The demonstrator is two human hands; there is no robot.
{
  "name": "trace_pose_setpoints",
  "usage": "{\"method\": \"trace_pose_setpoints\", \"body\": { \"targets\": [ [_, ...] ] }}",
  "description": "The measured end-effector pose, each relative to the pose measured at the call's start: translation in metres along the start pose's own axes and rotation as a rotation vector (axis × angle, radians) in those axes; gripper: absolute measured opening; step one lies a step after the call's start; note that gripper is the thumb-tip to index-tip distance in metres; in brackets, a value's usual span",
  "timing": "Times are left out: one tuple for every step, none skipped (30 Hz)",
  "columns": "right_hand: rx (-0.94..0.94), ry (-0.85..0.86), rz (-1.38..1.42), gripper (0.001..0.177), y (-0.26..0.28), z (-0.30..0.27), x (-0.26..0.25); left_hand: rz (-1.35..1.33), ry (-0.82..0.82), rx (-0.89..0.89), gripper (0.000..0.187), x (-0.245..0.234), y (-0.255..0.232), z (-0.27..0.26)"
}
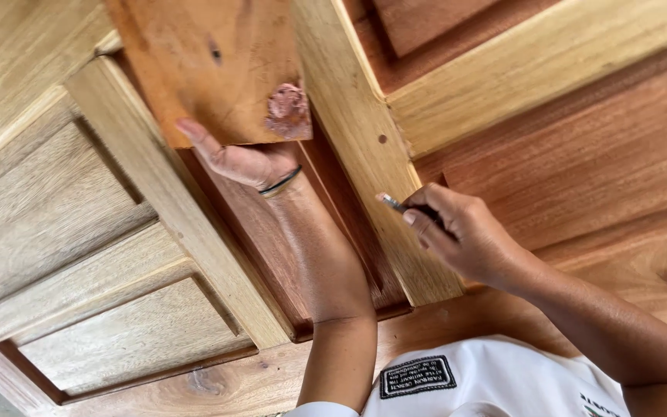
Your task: The person uses a putty knife to apply wood filler from a small wooden board onto several holes in a wooden door. They scrape the filler onto the knife and press it into the holes, then smooth the surface.
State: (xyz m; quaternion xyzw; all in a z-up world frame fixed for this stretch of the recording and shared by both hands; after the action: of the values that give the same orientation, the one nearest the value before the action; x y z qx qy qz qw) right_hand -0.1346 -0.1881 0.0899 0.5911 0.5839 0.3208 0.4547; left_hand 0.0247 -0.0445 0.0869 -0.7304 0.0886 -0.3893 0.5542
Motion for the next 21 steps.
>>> {"method": "trace_pose_setpoints", "body": {
  "targets": [
    [-0.018,0.014,-0.004,0.011,0.007,0.004,0.002,-0.013,-0.009,0.017,0.033,-0.005,0.003,0.004],
    [-0.004,-0.031,0.074,0.009,0.013,0.01,0.001,-0.034,-0.034,-0.057,0.035,-0.011,0.008,0.01],
    [0.011,-0.074,0.151,0.008,0.019,0.016,0.002,-0.057,-0.058,-0.13,0.037,-0.018,0.014,0.017],
    [-0.004,-0.049,0.146,0.008,0.025,0.022,0.007,-0.07,-0.074,-0.108,0.037,-0.023,0.017,0.021],
    [-0.03,-0.086,0.208,0.01,0.031,0.028,0.009,-0.137,-0.045,-0.195,0.036,-0.027,0.024,0.025],
    [-0.053,-0.126,0.268,0.013,0.036,0.033,0.011,-0.205,-0.014,-0.286,0.036,-0.03,0.033,0.027],
    [-0.066,-0.104,0.26,0.013,0.049,0.039,0.012,-0.218,-0.027,-0.269,0.036,-0.031,0.028,0.03],
    [-0.099,-0.052,0.086,0.014,0.062,0.045,0.014,-0.279,-0.009,-0.389,0.046,-0.03,0.028,0.029],
    [-0.134,-0.002,-0.089,0.017,0.074,0.05,0.016,-0.342,0.011,-0.507,0.056,-0.029,0.029,0.028],
    [-0.146,0.016,-0.102,0.017,0.076,0.053,0.019,-0.358,-0.003,-0.495,0.056,-0.032,0.031,0.029],
    [-0.331,-0.012,-0.249,0.019,0.084,0.055,0.021,-0.521,0.142,-0.576,0.05,-0.027,0.033,0.027],
    [-0.518,-0.036,-0.395,0.022,0.091,0.055,0.023,-0.684,0.293,-0.647,0.043,-0.023,0.033,0.024],
    [-0.532,-0.018,-0.407,0.022,0.09,0.055,0.026,-0.701,0.28,-0.631,0.043,-0.025,0.032,0.024],
    [-0.582,-0.057,-0.435,0.022,0.09,0.056,0.028,-0.697,0.267,-0.654,0.046,-0.024,0.033,0.026],
    [-0.632,-0.096,-0.461,0.021,0.09,0.057,0.029,-0.693,0.254,-0.679,0.049,-0.024,0.035,0.027],
    [-0.651,-0.084,-0.469,0.021,0.09,0.058,0.032,-0.711,0.249,-0.662,0.049,-0.023,0.034,0.028],
    [-0.673,-0.097,-0.448,0.021,0.09,0.058,0.034,-0.759,0.287,-0.649,0.048,-0.021,0.032,0.028],
    [-0.692,-0.111,-0.425,0.02,0.09,0.058,0.035,-0.803,0.326,-0.637,0.048,-0.019,0.03,0.027],
    [-0.709,-0.1,-0.431,0.02,0.089,0.059,0.038,-0.818,0.323,-0.622,0.048,-0.023,0.032,0.031],
    [-0.756,-0.126,-0.429,0.02,0.088,0.059,0.04,-0.765,0.28,-0.72,0.048,-0.027,0.039,0.032],
    [-0.803,-0.151,-0.425,0.019,0.088,0.058,0.041,-0.711,0.235,-0.817,0.048,-0.03,0.046,0.032]
  ]
}}
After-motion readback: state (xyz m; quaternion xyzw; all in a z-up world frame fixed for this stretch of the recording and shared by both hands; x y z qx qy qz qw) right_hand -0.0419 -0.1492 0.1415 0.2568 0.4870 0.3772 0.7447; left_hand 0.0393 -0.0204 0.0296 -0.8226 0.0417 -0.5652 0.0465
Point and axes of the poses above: each hand's wrist, its own z-axis towards the middle knuckle, its own x-axis out of the palm, y = z × x, the point moved 4 cm from there along z, towards the middle knuckle, and after that the axes turned 10 degrees about -y, right-handed, at the moved point
